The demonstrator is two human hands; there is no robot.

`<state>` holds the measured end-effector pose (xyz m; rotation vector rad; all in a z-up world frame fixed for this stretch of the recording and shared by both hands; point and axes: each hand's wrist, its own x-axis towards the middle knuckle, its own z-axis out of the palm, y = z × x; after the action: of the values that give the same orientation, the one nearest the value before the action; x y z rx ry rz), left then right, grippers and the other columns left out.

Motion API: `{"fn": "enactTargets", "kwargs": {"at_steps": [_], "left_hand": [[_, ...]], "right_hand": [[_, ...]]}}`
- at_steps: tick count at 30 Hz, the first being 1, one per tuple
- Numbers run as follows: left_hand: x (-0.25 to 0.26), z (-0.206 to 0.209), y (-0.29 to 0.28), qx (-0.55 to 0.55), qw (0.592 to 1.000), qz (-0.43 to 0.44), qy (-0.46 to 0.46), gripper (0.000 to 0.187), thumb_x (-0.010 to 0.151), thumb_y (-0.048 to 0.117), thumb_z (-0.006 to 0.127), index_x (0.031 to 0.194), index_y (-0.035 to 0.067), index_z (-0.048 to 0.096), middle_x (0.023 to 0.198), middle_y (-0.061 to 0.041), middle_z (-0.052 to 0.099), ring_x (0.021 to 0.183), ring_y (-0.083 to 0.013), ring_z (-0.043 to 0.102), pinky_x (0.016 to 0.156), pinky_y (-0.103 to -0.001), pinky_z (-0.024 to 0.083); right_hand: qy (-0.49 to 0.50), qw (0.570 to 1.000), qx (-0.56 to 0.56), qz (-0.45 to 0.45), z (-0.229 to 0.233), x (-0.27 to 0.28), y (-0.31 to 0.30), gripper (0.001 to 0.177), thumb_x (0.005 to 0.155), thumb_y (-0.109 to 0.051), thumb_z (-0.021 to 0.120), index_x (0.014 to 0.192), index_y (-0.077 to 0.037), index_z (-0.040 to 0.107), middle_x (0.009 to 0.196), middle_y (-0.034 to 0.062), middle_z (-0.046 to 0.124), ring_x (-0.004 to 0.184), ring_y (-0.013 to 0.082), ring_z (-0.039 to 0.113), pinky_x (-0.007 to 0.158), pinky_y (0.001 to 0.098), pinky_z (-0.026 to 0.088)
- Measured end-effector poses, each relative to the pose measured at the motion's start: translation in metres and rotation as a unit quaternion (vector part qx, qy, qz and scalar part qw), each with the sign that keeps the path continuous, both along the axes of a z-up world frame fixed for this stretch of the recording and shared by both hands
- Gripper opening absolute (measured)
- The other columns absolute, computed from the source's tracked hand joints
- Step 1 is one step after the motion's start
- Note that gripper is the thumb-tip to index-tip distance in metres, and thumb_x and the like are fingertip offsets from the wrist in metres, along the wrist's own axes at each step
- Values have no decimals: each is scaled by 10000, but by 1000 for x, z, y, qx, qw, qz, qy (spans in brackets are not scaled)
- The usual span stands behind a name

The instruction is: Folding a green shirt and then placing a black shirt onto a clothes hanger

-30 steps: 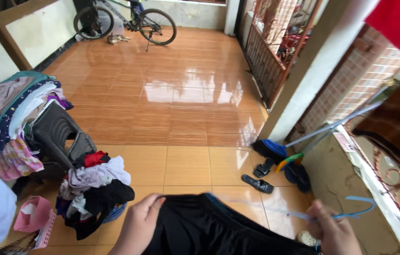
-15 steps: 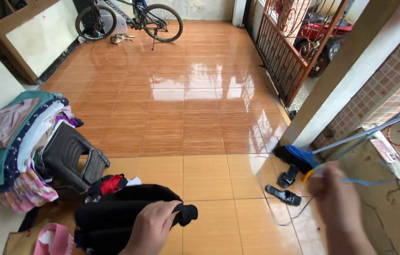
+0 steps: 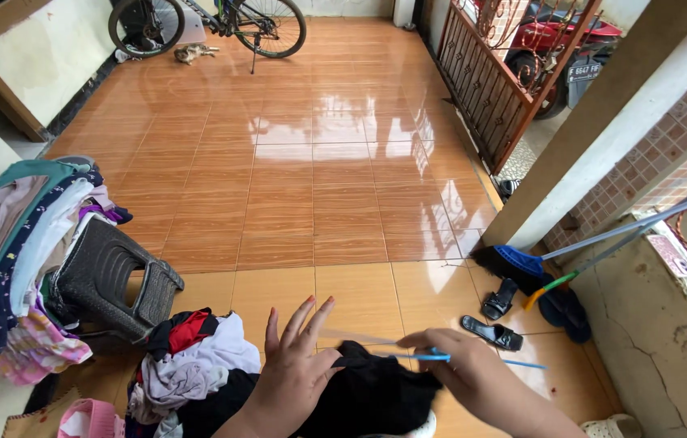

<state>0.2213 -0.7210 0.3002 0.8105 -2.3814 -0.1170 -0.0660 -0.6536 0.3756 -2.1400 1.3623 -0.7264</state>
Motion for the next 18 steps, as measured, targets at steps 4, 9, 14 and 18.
{"fn": "enactTargets", "kwargs": {"at_steps": [4,9,14,18], "left_hand": [[-9,-9,-23,46,997,-19,56,113,938,229,652,893,136,698,1322,-45,594,1287,-277,545,1143,-722,87],[-26,2,-62,90,989,3,115,140,975,217,627,950,95,689,998,-15,727,941,-210,700,1188,-579,224],[-54,29,-119,91,976,83,182,77,923,128,651,934,99,721,886,-27,724,855,-257,660,1129,-519,364],[-82,38,-167,72,969,117,207,162,947,168,626,979,92,766,992,-53,768,968,-278,687,1058,-445,439]], "right_hand": [[-34,998,43,16,6,-2,-19,321,974,-131,513,1222,-168,714,1011,4,785,834,144,799,797,272,590],[-13,1000,-9,-8,-3,-46,-64,291,961,-264,648,1239,-224,726,804,-24,738,544,135,632,575,258,516],[-21,990,29,-134,-22,-127,-115,195,884,-275,728,1048,-214,814,661,-43,782,500,80,698,528,249,548],[-68,983,30,-165,-7,-194,-149,107,886,-212,753,912,-153,838,592,-54,690,517,35,595,504,231,504]]}}
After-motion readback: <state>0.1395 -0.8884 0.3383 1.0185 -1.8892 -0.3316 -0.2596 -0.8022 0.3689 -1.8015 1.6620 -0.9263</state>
